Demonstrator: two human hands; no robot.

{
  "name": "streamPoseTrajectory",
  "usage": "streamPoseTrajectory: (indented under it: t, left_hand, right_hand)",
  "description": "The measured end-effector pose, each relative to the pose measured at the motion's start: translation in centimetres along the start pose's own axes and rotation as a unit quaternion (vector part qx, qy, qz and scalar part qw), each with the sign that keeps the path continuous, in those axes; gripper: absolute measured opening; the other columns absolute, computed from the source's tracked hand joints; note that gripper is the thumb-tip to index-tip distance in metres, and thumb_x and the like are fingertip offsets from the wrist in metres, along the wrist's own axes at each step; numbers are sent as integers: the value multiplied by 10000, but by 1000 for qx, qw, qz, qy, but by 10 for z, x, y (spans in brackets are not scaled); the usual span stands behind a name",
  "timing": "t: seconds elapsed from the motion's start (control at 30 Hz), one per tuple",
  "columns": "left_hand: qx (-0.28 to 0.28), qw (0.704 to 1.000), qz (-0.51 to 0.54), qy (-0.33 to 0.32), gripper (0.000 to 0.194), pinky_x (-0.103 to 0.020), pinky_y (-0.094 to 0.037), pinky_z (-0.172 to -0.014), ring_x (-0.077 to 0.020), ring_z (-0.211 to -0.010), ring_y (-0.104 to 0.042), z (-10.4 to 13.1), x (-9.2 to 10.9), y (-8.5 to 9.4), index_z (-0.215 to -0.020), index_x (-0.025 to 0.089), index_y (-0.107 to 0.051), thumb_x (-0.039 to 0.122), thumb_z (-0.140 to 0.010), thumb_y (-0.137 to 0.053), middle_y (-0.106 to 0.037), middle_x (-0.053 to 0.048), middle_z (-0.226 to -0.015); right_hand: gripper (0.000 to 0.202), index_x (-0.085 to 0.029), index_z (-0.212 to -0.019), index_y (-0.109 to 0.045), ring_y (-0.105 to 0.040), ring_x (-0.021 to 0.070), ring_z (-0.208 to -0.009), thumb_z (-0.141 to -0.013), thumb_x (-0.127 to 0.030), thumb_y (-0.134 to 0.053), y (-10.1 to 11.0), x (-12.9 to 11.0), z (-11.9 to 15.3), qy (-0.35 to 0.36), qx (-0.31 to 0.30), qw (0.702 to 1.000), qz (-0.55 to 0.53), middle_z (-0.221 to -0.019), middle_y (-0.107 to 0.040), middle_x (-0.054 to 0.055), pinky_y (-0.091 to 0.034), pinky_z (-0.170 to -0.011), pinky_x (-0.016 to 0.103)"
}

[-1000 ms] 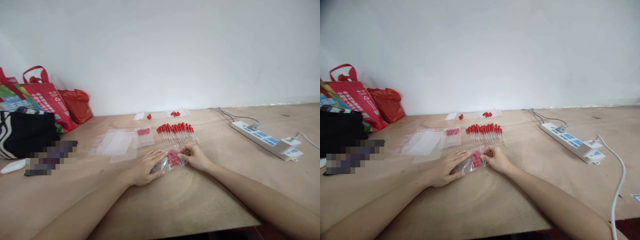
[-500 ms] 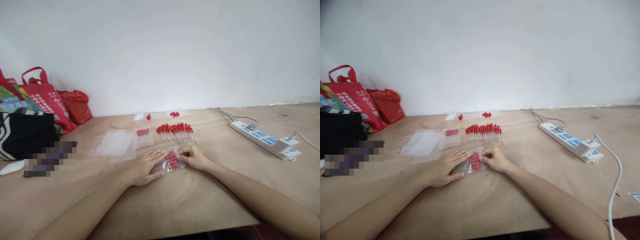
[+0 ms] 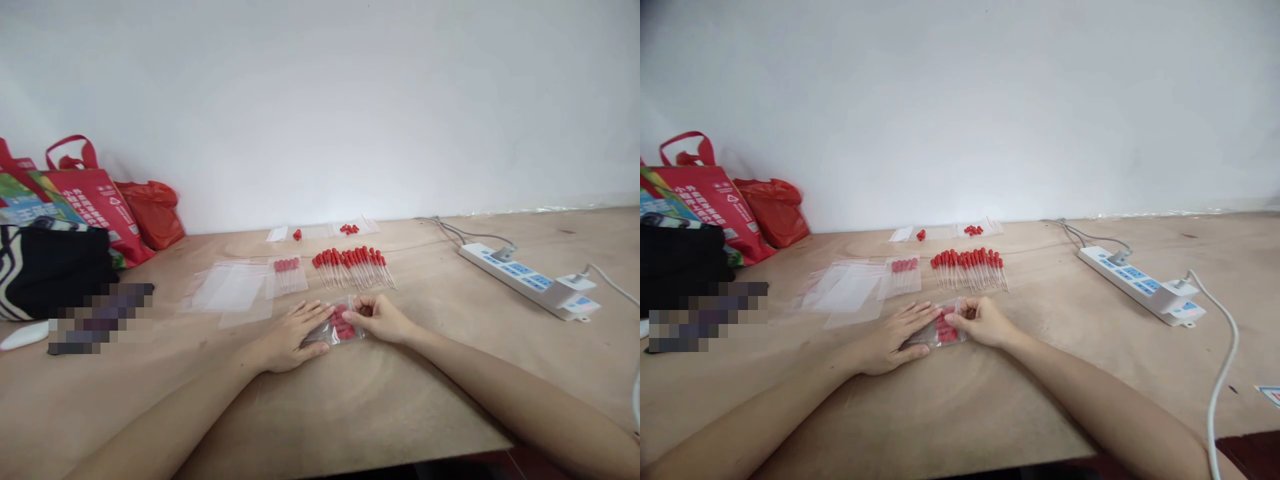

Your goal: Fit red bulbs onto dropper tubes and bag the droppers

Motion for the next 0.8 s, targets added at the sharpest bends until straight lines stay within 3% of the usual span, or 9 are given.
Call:
streamPoseTrajectory:
  t: [0.13,0.23,0.37,0.5,0.67,0.8]
  left_hand:
    - [7,1000,13,11,605,-413,-144,-1056,-213,-1296,-155,2,0,1,-1353,272,-159,499,-835,-373,-201,-22,-1413]
    - [43,998,38,19,573,-397,-196,-1044,-216,-1288,-182,3,-1,4,-1339,257,-222,473,-835,-390,-227,-29,-1406]
    - [126,987,88,49,497,-385,-251,-1019,-224,-1243,-283,0,-8,9,-1286,223,-334,418,-836,-413,-344,-54,-1348]
    - [186,962,175,99,549,-356,-393,-892,-226,-1084,-465,-7,-20,12,-1246,181,-371,403,-767,-521,-489,-90,-1212]
    - [163,934,287,138,724,-371,-427,-825,-229,-955,-543,-12,-25,11,-1263,197,-339,413,-648,-655,-561,-77,-1108]
    - [100,887,440,96,716,-359,-453,-800,-226,-946,-566,-14,-12,4,-1241,198,-357,366,-629,-688,-568,-70,-1103]
  right_hand:
    - [198,-159,-538,-532,-417,64,-442,-579,-303,-662,6,11,-3,-34,62,997,15,-485,-506,-33,-317,-414,188]
    - [175,-166,-536,-511,-464,80,-452,-535,-246,-667,12,14,-4,-60,103,992,-46,-494,-529,-28,-358,-418,198]
    - [253,-168,-617,-500,-485,79,-439,-448,-158,-688,16,13,-5,-104,112,981,-116,-510,-537,-51,-381,-415,203]
    - [382,-172,-709,-483,-520,87,-475,-402,-131,-708,13,7,-7,-107,92,976,-166,-563,-578,-48,-410,-455,213]
    - [392,-176,-775,-490,-509,78,-482,-485,-284,-730,0,-6,-9,-34,75,979,-184,-557,-566,-51,-405,-494,215]
    - [425,-191,-793,-482,-536,88,-549,-504,-389,-723,-14,-13,-9,1,47,974,-223,-640,-576,-36,-432,-563,238]
Point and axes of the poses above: each hand's wrist, its own z-axis away from the middle knuckle, its own y-axis out of the back of the hand, x = y × z, the point moved 5 cm from there along -z, towards the middle knuckle
